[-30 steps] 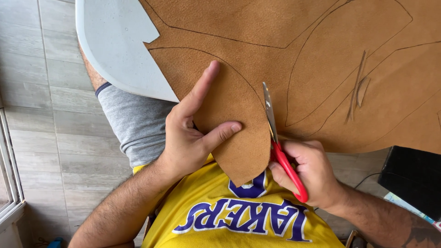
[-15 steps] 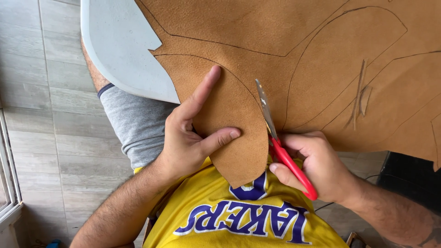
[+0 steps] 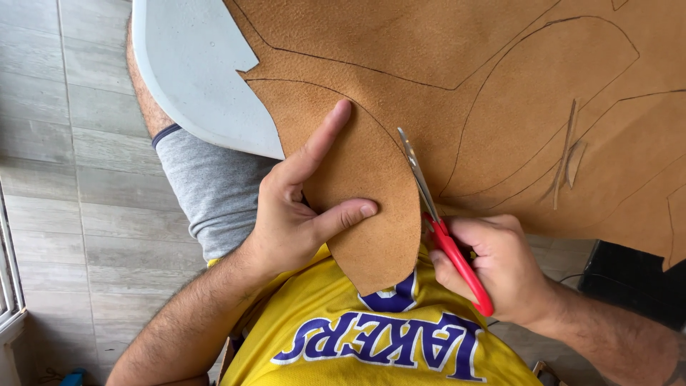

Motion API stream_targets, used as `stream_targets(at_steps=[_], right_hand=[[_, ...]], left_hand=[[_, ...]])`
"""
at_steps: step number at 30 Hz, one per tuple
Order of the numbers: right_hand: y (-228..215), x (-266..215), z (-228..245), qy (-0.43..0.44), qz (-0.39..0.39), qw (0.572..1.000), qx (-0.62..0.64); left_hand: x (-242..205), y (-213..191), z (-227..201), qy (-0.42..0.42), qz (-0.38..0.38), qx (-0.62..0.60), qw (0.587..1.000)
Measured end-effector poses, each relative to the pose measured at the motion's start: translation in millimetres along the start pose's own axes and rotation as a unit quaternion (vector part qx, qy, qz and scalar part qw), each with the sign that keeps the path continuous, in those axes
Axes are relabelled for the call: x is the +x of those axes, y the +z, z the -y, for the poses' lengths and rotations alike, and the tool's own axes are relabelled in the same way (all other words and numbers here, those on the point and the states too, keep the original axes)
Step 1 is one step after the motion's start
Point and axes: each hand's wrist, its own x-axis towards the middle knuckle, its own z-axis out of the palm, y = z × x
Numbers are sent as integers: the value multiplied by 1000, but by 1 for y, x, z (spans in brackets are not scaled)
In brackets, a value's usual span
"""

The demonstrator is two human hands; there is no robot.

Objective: Cutting out leather patterns from a large hide using scissors on a workshop table.

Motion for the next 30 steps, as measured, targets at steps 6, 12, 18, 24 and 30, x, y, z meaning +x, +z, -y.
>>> stream_targets(at_steps=[6,12,18,24,30], right_hand=[[-14,16,10,19,57,998,28],[-19,31,27,16,71,995,72],[-15,25,27,8,35,999,3],[-19,26,24,5,31,999,-29],[-37,45,44,17,103,994,36]], left_hand=[[1,-5,-1,10,7,19,1000],[2,-9,-5,12,12,17,1000],[3,-11,-5,8,19,13,1000],[2,-15,-4,14,24,10,1000],[2,-20,-11,18,31,47,998]])
